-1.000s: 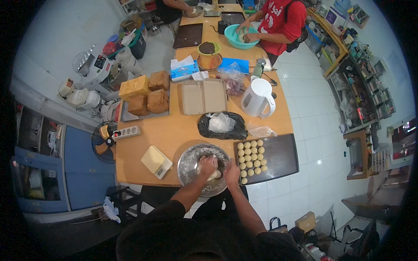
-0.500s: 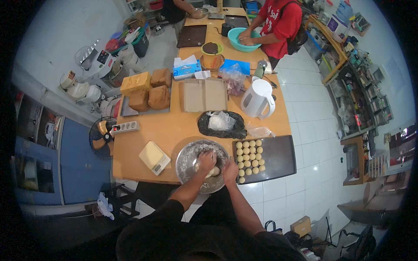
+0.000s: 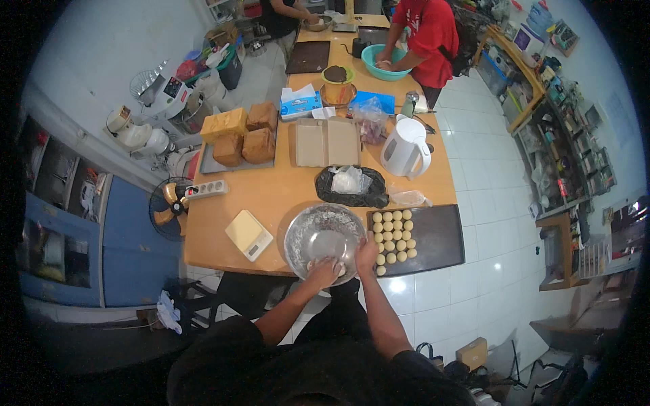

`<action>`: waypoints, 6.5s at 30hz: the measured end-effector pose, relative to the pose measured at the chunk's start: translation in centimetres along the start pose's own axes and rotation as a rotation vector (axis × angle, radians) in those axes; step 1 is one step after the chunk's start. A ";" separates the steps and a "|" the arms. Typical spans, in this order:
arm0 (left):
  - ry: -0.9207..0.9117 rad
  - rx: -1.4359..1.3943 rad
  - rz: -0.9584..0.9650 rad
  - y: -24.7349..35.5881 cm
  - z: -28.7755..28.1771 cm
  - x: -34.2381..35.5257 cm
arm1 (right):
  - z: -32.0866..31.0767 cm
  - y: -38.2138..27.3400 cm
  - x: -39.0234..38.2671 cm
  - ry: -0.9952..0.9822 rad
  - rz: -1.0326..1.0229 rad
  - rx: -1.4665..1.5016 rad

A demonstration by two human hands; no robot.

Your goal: The person kneads a piece of dough inside a metal bowl by hand.

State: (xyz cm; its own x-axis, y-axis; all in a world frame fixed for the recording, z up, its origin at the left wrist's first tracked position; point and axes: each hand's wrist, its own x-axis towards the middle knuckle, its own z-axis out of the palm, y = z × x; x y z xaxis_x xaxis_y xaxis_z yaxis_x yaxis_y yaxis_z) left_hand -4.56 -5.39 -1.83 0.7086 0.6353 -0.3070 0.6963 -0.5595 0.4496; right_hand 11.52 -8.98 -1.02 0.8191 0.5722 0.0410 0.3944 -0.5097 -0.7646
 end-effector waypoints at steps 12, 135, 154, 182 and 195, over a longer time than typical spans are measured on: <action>0.228 0.046 -0.328 -0.6 0.3 4.2 | 0.6 -0.6 0.0 -0.014 -0.046 0.080; 0.301 -0.350 -0.324 -0.7 -2.6 4.2 | 1.0 -2.1 2.3 -0.210 -0.069 -0.107; 0.314 -0.070 -0.480 -0.6 -1.4 4.2 | 1.5 -3.4 3.8 -0.267 -0.142 -0.179; 0.375 -0.067 -0.255 -3.0 -0.4 12.1 | 2.1 -2.6 4.2 -0.202 -0.178 -0.030; 0.604 0.085 -0.100 -1.9 -1.0 10.6 | 2.4 -2.8 4.0 -0.208 -0.226 -0.208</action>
State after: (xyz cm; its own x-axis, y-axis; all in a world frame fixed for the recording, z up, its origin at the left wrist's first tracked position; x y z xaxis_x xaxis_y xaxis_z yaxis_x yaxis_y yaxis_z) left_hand 1.47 2.96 -5.08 0.4674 0.8620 0.1962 0.7800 -0.5066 0.3673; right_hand 12.73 -3.74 -0.26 0.6079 0.7927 0.0463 0.6497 -0.4630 -0.6029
